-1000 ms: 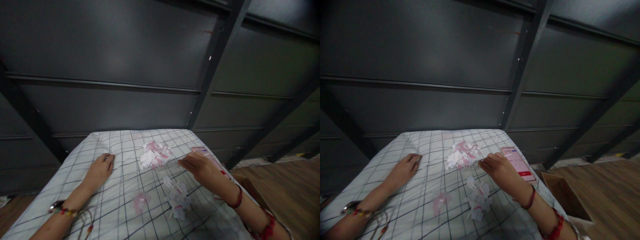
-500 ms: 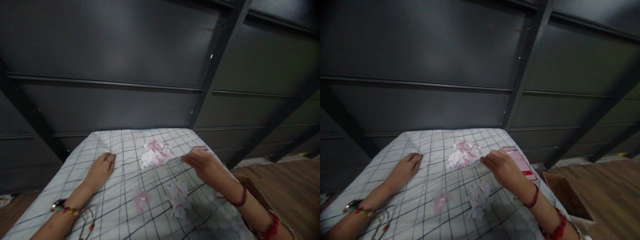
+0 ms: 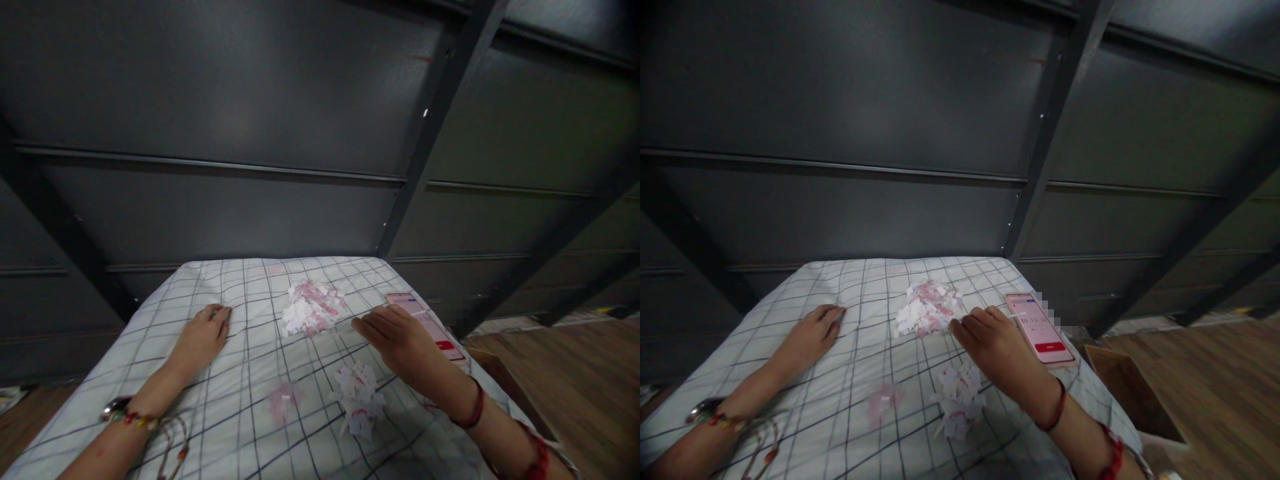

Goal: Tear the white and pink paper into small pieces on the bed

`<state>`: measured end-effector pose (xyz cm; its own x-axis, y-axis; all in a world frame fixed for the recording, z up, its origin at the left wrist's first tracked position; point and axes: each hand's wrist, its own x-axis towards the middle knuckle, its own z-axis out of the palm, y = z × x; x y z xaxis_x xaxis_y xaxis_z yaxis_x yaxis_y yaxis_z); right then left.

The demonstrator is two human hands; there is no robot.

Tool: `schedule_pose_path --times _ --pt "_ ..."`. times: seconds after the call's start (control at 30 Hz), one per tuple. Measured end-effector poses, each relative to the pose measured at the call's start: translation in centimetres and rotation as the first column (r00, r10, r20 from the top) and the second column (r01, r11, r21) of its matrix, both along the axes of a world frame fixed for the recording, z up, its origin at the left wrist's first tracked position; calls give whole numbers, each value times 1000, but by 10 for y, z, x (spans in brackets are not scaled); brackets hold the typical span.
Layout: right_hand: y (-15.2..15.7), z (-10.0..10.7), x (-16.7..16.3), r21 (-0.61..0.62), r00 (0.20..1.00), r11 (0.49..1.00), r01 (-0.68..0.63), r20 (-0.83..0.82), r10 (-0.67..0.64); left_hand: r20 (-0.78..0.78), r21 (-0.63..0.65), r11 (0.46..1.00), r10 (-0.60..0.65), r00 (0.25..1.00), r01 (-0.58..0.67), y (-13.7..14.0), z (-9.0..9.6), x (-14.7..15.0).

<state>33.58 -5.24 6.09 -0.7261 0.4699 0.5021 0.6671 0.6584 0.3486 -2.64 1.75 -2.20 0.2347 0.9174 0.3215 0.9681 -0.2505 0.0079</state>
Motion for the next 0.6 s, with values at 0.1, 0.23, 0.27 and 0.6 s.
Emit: schedule_pose_path --times 0.1,0.23,0.27,0.6 --pt "3 -1 -1 23 998 998 61 3 -61 -2 -2 1000 0 1000 0 0 0 0" --pt "3 -4 -1 -1 999 999 44 23 -44 -4 -13 1000 -4 1000 3 0 1 -1" --pt "2 -3 -1 -7 999 1000 28 24 -28 -5 -17 1000 -5 1000 5 0 1 -1" --pt "5 0 1 68 994 992 107 -26 -105 10 13 1000 -13 1000 13 0 0 -1"
